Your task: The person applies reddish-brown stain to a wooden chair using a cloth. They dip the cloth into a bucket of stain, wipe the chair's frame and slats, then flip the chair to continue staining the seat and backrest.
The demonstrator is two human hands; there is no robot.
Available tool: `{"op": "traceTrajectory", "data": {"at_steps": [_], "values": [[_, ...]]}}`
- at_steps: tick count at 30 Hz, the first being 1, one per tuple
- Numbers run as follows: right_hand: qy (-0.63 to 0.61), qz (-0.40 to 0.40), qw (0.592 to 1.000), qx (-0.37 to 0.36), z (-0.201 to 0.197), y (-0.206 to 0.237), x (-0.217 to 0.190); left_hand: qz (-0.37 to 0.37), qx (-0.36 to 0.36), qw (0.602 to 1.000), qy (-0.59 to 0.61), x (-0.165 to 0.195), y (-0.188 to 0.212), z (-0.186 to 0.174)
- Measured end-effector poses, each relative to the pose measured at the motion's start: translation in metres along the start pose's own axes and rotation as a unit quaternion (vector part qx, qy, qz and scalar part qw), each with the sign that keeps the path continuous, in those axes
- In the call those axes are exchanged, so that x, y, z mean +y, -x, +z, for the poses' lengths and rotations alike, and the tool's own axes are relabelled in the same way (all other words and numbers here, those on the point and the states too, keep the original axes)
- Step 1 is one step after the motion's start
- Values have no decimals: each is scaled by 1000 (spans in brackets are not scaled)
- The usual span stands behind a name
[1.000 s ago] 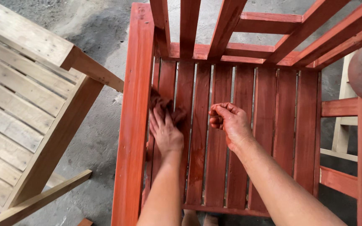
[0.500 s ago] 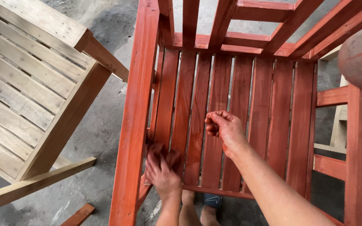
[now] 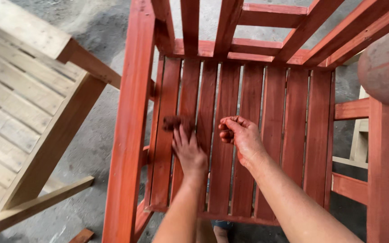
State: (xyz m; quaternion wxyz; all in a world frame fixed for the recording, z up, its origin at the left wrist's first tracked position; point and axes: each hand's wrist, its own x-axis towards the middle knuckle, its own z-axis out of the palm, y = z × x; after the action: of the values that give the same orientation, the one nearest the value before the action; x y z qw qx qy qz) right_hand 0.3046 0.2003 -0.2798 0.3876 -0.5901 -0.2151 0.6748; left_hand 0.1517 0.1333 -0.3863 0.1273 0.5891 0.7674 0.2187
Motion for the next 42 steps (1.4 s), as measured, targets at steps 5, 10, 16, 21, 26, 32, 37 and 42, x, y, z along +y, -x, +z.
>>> {"op": "traceTrajectory", "data": {"at_steps": [5, 10, 16, 21, 26, 32, 37, 42], "values": [[-1, -2, 1000, 23, -5, -38, -10, 79, -85, 993, -20, 11, -103, 11], [0, -14, 1000, 22, 2, -66, -27, 96, -102, 990, -26, 35, -193, 20], [18, -35, 999, 19, 8, -83, -50, 36, -154, 987, 27, 45, -221, 23], [42, -61, 997, -3, 6, -78, -60, 65, -111, 991, 29, 34, -190, 23], [62, -38, 997, 4, 6, -56, -49, 72, -101, 992, 22, 11, -108, 15], [55, -33, 998, 2, -2, -32, -32, 129, -61, 985, 94, -19, 38, -3], [55, -33, 998, -1, -2, -10, -18, 137, -113, 980, 88, -27, 154, -29], [70, -29, 997, 1, -5, 4, -15, 94, -129, 985, 70, -26, 193, -36]]}}
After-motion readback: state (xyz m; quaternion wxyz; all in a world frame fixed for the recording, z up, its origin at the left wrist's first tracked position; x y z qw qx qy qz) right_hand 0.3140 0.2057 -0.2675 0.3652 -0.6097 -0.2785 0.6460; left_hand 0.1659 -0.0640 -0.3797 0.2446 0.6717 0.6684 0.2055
